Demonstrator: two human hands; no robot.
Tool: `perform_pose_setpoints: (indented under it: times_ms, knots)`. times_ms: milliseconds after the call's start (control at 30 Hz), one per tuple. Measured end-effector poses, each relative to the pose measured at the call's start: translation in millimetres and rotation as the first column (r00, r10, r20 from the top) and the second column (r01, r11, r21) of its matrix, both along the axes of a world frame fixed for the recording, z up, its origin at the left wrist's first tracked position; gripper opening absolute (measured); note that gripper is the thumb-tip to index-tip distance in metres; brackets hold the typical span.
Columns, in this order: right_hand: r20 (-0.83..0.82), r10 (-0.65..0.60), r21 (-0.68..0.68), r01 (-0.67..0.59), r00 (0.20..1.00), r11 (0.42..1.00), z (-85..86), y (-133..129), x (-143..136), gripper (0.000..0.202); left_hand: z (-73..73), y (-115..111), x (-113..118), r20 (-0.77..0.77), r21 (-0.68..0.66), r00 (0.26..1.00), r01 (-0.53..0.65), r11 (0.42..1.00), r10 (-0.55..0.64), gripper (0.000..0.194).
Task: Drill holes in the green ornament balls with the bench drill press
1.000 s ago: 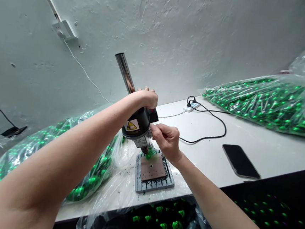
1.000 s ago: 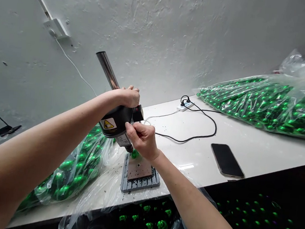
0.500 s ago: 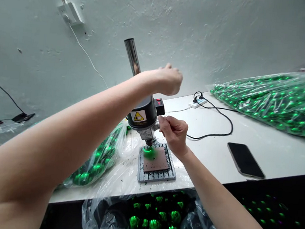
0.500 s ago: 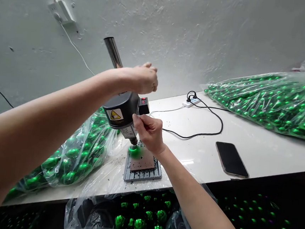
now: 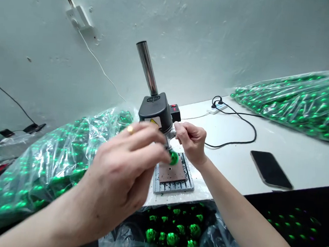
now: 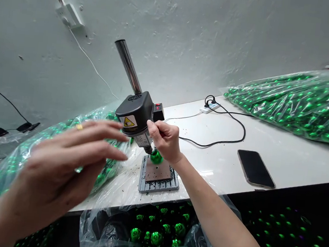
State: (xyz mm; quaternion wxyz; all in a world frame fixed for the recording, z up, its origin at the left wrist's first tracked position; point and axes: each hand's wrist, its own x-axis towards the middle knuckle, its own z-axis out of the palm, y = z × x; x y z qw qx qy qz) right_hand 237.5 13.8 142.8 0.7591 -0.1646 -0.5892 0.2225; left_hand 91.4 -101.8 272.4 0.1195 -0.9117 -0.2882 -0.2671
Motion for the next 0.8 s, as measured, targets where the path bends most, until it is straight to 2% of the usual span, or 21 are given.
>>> perform_pose_setpoints:
  times_ms: [167, 267, 333, 433, 533, 633, 733, 800]
  knots:
    - [-0.003, -0.007, -0.004, 0.007, 1.0, 1.0, 0.3, -1, 0, 0.043, -85.1, -5, -52, 0.127, -0.24, 0.966, -0.191, 0.952, 0.226, 0.031]
    - [-0.008, -0.01, -0.008, 0.01, 1.0, 1.0, -0.4, 0, 0, 0.043, -131.7, -12, -70, 0.166, -0.4, 0.924, -0.257, 0.88, 0.345, 0.031]
    - [-0.01, -0.01, -0.014, 0.009, 1.0, 1.0, -1.3, 0, -1, 0.043, -156.2, -18, -77, 0.175, -0.499, 0.886, -0.297, 0.815, 0.43, 0.028]
    - [-0.02, -0.014, -0.026, 0.014, 1.0, 1.0, -2.8, 0, -1, 0.043, -182.3, -17, -81, 0.175, -0.614, 0.795, -0.373, 0.696, 0.581, 0.018]
    - [-0.026, -0.021, -0.037, 0.02, 0.999, 0.999, -4.0, -1, -1, 0.043, -201.6, 1, -79, 0.213, -0.681, 0.718, -0.377, 0.628, 0.662, 0.036]
    - [-0.025, -0.025, -0.045, 0.024, 0.999, 0.999, -4.0, -1, -2, 0.044, -220.7, 33, -68, 0.314, -0.707, 0.674, -0.303, 0.639, 0.668, 0.059]
    - [-0.021, -0.033, -0.053, 0.032, 0.999, 0.998, -3.3, -1, -2, 0.044, -239.1, 66, -48, 0.424, -0.684, 0.649, -0.228, 0.693, 0.632, 0.078]
    - [-0.018, -0.039, -0.057, 0.038, 0.999, 0.998, -2.8, -1, -2, 0.045, -248.9, 84, -34, 0.474, -0.644, 0.65, -0.203, 0.737, 0.593, 0.084]
